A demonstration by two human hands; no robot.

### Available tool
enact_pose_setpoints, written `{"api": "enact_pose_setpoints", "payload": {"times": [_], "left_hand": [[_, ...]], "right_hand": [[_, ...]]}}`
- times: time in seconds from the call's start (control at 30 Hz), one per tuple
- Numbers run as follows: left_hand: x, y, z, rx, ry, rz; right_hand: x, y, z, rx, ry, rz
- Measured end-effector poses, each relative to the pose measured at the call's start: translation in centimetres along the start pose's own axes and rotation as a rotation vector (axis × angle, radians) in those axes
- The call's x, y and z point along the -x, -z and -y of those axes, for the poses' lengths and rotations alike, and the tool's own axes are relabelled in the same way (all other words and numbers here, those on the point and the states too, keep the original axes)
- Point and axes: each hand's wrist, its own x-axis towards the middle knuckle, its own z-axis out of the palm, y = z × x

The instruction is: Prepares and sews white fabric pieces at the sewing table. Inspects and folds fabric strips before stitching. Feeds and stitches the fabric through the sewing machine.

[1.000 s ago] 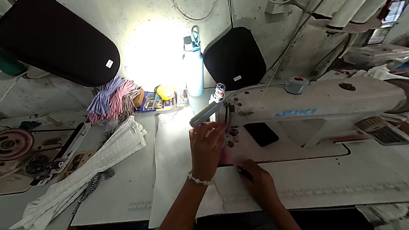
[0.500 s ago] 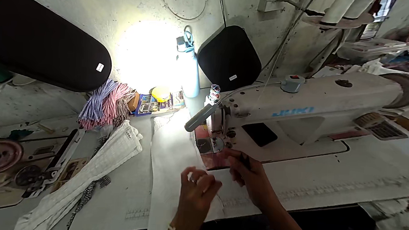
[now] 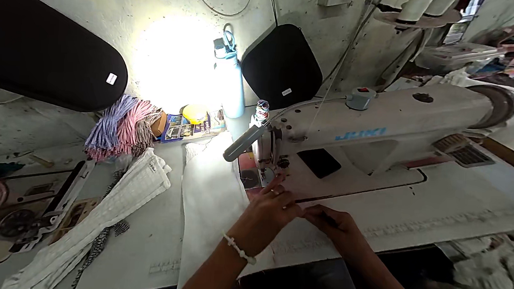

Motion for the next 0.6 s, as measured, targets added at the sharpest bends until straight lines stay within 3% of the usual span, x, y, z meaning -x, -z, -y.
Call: {"api": "enact_pose_setpoints", "payload": {"times": [0.13, 0.23, 0.37, 0.5, 0.6], "left_hand": [[3.5, -1.4, 0.7, 0.166, 0.415, -0.047], [4.5, -1.1, 1.5, 0.109, 0.639, -0.108], [3.6, -0.8, 1.3, 0.008, 0.672, -0.133], [3.0, -1.3, 1.1, -0.048, 0.650, -0.092], [2.9, -1.4, 1.4, -0.044, 0.646, -0.108]], "right_hand": [[-1.2, 0.3, -0.3, 0.549, 0.027, -0.020], [-2.8, -0.7, 0.1, 0.768, -0.028, -0.012], [-4.3, -3.8, 1.1, 0.823, 0.150, 0.000], [-6.1, -6.4, 2.5, 0.831, 0.020, 0.131], [-6.6, -6.6, 1.9, 0.825, 0.053, 0.071]]}}
